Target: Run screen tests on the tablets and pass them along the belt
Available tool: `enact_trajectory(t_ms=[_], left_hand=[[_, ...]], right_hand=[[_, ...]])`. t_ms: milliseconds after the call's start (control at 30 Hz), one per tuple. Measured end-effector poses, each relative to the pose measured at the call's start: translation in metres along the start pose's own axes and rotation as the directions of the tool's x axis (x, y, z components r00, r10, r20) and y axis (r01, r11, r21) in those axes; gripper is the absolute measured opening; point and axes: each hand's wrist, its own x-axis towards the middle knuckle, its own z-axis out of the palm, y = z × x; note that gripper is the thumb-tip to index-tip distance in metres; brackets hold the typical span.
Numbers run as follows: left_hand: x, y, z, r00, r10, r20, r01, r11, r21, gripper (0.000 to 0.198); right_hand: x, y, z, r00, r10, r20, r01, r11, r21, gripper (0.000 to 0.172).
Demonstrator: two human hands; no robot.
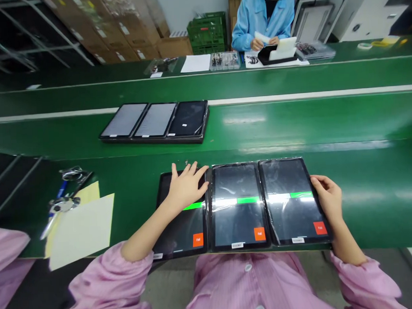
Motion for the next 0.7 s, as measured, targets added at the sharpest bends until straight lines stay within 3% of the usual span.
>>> enact_trajectory(t_ms=[233,467,700], left_hand=[[0.01,0.01,0.007,0.998,0.018,-0.065,-0.018,1.0,-0.002,0.059],[0.015,0.001,0.006,0.997,0.036,-0.067,-0.037,0.999,-0.017,0.046],[0.019,0.011,0.01,0.995,0.035,-0.097,-0.032,0.999,0.034,0.044]], right_hand=[[0.0,-0.005,-0.002,0.999,0.032,0.024,-0.031,0.999,-0.039,0.04],[0.004,0.003,-0.003,0.99,-0.119,0.078,0.128,0.985,-0.118,0.043],[0.005,0.004,-0.004,0.985,-0.133,0.114,0.148,0.979,-0.138,0.045]])
